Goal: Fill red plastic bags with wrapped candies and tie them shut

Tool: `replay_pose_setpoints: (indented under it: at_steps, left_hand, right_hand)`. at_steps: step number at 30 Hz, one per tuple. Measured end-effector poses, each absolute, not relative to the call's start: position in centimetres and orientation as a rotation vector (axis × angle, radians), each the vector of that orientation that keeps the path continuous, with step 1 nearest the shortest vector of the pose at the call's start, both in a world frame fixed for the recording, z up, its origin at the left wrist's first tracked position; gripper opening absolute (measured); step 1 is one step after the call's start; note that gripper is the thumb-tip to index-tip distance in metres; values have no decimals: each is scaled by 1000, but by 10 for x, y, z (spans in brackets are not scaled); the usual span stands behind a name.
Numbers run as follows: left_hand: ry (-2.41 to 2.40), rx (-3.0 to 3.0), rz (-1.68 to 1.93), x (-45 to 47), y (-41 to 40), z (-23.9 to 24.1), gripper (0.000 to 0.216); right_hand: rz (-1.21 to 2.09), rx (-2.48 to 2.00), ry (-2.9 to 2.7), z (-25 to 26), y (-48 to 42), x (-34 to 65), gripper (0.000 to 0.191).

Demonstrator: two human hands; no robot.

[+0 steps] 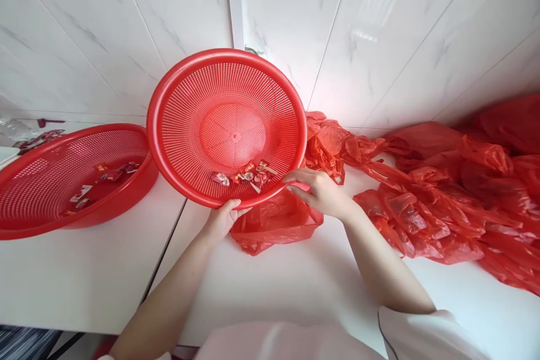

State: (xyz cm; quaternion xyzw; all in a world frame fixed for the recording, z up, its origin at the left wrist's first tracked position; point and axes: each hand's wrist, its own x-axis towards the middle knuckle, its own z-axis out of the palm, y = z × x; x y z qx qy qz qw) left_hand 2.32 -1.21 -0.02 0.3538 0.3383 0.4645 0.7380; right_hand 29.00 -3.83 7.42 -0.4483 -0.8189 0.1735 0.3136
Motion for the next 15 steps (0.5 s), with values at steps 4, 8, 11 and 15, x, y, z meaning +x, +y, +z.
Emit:
replay_pose_setpoints:
  at_steps: [4,8,11,15]
  left_hand:
    - [706,806,961,33,-23,3,35]
    - [667,840,871,38,-30,3,43]
    - [671,860,866,37,-29,1,42]
    - [666,884,910,32,-23,-3,40]
  right_hand:
    - [322,-1197,-2222,65,-34,279,31]
    - [305,-1127,-2420,52,-31,271,71]
    - [429,-1106,-2465,44,-31,266,70]
    - [732,-1053,-2251,47,-32,263,33]
